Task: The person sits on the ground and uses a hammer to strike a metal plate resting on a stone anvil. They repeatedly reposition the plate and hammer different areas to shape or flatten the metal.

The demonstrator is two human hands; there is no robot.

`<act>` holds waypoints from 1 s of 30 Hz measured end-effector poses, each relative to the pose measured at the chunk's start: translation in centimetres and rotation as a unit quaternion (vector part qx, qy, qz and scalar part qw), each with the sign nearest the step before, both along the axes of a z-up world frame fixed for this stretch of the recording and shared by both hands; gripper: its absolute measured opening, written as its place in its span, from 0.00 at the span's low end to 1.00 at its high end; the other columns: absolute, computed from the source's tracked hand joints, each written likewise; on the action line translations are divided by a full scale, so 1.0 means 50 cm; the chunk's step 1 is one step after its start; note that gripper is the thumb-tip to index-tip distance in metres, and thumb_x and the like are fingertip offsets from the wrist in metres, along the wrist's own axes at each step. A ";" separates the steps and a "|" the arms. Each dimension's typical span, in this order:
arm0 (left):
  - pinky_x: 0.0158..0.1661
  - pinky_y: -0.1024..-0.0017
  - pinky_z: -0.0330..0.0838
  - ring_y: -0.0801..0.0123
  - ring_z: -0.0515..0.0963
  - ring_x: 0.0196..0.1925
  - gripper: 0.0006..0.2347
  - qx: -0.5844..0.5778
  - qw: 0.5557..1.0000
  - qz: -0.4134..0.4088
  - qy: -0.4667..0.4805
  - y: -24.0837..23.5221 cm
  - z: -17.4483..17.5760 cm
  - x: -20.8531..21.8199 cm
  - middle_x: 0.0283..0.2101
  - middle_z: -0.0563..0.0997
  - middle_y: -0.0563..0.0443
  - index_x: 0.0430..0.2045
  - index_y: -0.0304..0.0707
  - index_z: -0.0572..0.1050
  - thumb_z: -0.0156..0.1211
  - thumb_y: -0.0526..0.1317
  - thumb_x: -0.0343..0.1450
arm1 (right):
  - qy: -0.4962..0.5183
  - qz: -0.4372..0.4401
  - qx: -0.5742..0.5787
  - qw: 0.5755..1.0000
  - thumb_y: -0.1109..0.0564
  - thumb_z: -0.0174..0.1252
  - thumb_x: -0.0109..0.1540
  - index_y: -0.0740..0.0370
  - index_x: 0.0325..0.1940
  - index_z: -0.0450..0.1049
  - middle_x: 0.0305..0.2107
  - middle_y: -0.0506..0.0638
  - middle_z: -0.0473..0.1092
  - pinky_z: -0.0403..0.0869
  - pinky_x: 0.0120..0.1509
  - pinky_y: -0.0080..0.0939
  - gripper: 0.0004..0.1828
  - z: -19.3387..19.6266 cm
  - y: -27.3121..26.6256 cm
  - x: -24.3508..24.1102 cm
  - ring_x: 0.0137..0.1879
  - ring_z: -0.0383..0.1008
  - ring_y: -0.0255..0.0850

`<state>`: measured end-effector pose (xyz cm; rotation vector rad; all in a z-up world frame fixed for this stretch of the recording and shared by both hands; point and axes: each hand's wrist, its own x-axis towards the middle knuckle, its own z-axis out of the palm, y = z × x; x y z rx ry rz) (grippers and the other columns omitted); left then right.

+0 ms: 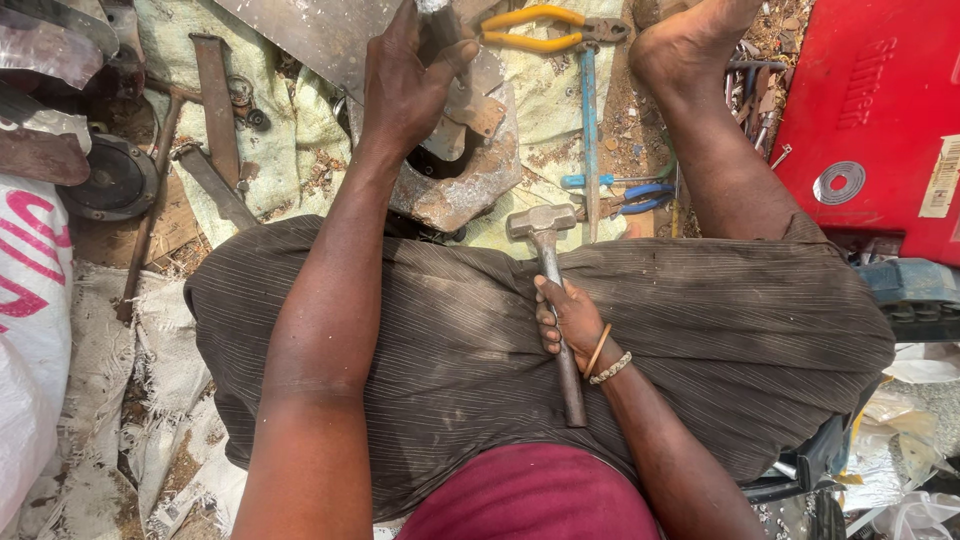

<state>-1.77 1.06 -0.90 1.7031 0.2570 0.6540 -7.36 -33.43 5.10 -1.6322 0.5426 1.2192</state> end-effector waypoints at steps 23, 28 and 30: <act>0.48 0.55 0.80 0.60 0.88 0.43 0.10 0.159 0.983 -0.092 -0.015 0.020 0.022 0.032 0.37 0.87 0.45 0.41 0.37 0.78 0.70 0.41 0.73 | -0.430 0.161 0.422 0.782 0.42 0.50 0.73 0.67 0.51 0.72 0.40 0.57 0.74 0.79 0.52 0.50 0.23 0.359 0.037 0.272 0.37 0.69 0.51; 0.45 0.58 0.82 0.61 0.88 0.42 0.10 0.147 0.986 -0.080 -0.008 0.017 0.013 0.021 0.38 0.87 0.45 0.42 0.38 0.79 0.72 0.41 0.72 | -0.547 0.351 0.244 0.720 0.48 0.47 0.78 0.70 0.57 0.65 0.42 0.52 0.65 0.72 0.54 0.38 0.19 0.318 0.139 0.327 0.43 0.63 0.40; 0.42 0.59 0.83 0.62 0.87 0.39 0.10 0.138 0.987 -0.080 0.013 0.020 0.025 0.022 0.38 0.87 0.46 0.43 0.39 0.79 0.71 0.42 0.73 | -0.521 0.393 0.030 0.757 0.49 0.51 0.75 0.69 0.53 0.66 0.32 0.47 0.62 0.67 0.42 0.35 0.17 0.290 0.204 0.269 0.37 0.62 0.35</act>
